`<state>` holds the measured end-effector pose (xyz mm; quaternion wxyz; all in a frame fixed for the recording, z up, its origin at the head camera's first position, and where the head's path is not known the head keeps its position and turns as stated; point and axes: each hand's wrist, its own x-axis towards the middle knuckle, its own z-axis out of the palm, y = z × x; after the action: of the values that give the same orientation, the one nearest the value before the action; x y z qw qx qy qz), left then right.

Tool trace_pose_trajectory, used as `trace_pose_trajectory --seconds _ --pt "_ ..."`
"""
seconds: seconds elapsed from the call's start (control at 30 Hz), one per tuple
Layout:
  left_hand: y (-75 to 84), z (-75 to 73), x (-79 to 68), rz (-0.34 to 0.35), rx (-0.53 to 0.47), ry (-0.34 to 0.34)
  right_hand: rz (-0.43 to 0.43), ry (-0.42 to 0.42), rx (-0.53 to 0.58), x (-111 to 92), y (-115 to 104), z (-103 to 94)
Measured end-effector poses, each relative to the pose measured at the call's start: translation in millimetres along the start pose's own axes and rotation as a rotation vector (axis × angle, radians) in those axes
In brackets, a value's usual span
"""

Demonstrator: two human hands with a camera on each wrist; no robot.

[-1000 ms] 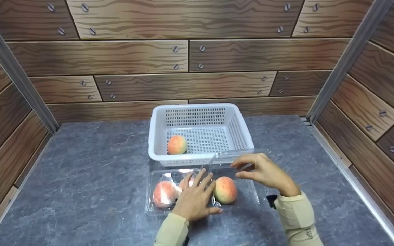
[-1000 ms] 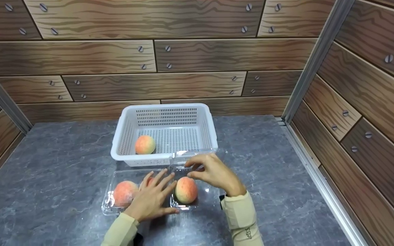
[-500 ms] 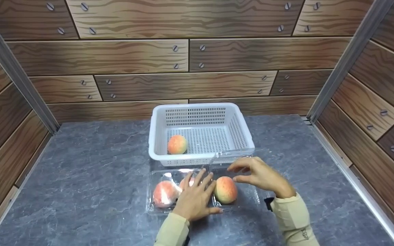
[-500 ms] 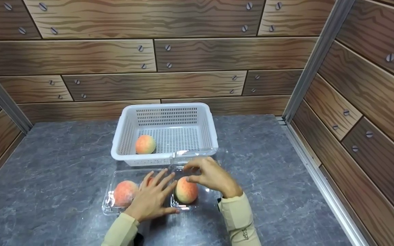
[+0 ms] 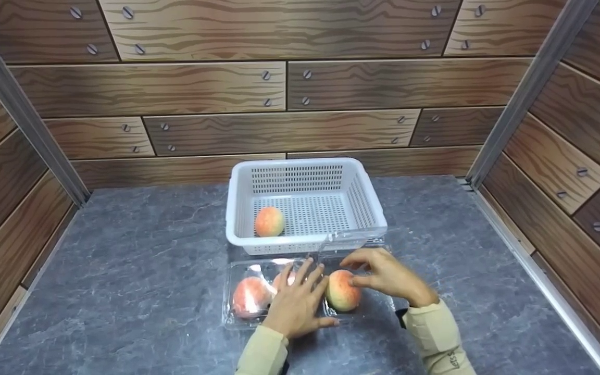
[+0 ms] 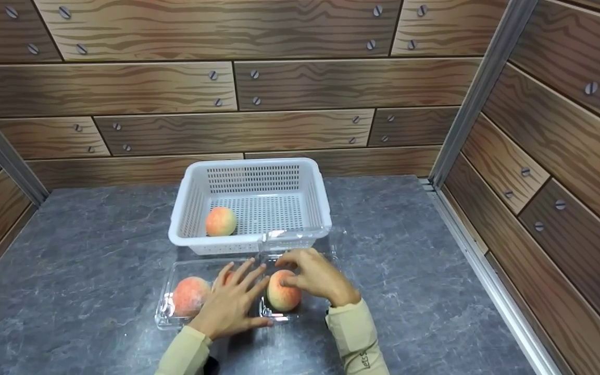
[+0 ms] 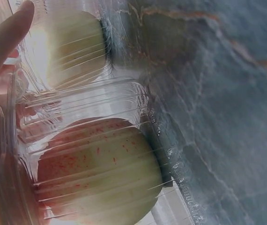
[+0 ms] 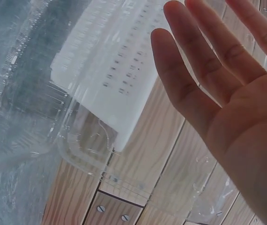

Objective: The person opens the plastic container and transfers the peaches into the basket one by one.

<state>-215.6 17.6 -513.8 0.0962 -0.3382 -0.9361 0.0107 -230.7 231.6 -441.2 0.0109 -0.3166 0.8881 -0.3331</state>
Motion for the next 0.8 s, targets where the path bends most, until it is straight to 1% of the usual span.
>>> trace_pose_trajectory --seconds 0.23,0.53,0.8 --pt "-0.3 0.2 -0.4 0.0 0.0 -0.006 -0.028 -0.019 -0.02 2.1 3.1 4.3" --pt "-0.6 0.5 -0.3 0.011 0.005 0.025 0.001 -0.027 -0.02 1.7 0.9 1.9" --pt "-0.8 -0.3 -0.8 0.01 -0.002 0.014 -0.009 -0.02 -0.052 0.4 2.8 5.5"
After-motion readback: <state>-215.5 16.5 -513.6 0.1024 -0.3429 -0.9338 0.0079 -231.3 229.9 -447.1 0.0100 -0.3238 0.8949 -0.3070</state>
